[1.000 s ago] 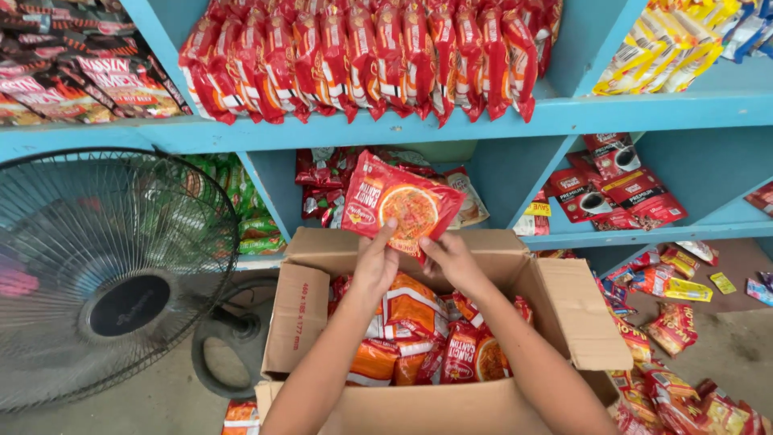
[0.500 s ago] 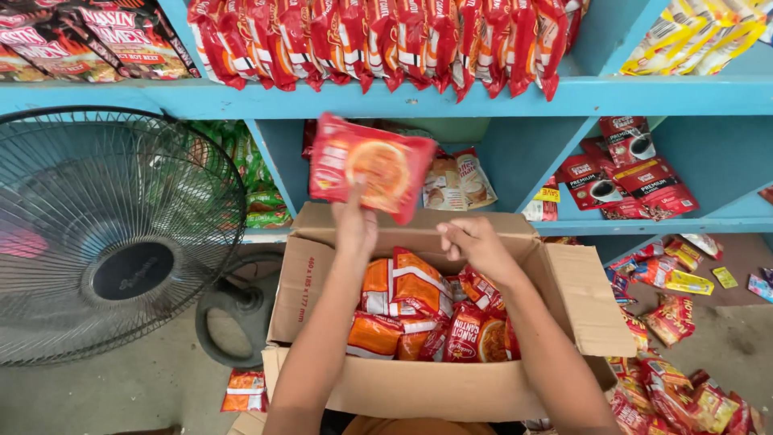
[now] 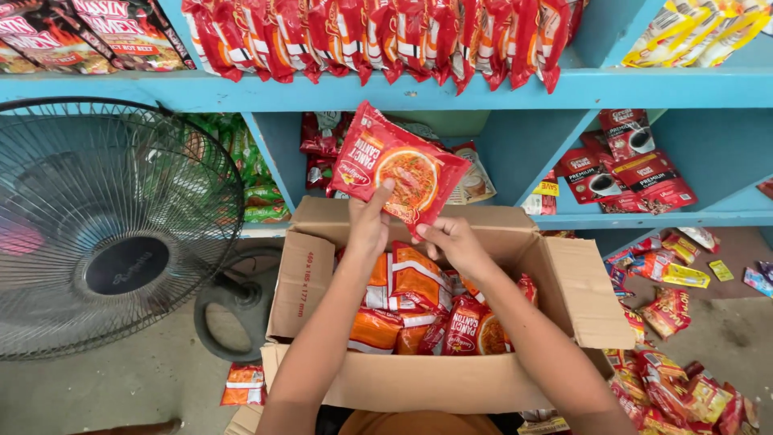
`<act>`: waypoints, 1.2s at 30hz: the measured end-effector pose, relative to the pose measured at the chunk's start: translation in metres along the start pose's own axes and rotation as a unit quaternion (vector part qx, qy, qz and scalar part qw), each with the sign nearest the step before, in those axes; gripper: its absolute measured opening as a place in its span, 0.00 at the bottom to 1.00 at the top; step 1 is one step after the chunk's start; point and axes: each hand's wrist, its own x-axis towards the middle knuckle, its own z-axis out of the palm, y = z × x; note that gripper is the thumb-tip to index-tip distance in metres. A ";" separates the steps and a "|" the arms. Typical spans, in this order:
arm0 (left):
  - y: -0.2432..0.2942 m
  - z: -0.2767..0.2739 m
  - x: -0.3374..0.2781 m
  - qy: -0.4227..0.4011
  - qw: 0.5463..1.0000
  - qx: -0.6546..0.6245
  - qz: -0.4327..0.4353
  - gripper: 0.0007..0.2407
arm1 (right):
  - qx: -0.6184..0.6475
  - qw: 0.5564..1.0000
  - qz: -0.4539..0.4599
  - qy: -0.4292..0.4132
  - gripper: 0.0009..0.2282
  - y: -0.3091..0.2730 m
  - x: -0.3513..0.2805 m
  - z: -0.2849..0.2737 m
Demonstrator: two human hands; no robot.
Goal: Stocking shelves with packets of instant noodles in a grocery store.
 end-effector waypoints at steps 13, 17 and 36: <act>0.003 -0.015 0.006 -0.053 0.989 0.136 0.022 0.14 | -0.094 0.965 -0.018 -0.246 0.11 -0.043 -0.027 -0.031; 0.020 -0.005 -0.002 -0.160 0.943 0.292 0.012 0.18 | -0.028 0.971 -0.231 0.056 0.09 -0.013 -0.020 -0.035; 0.024 0.022 -0.030 -0.443 0.736 0.474 -0.194 0.20 | -0.150 0.980 -0.124 -0.033 0.13 -0.025 -0.001 -0.052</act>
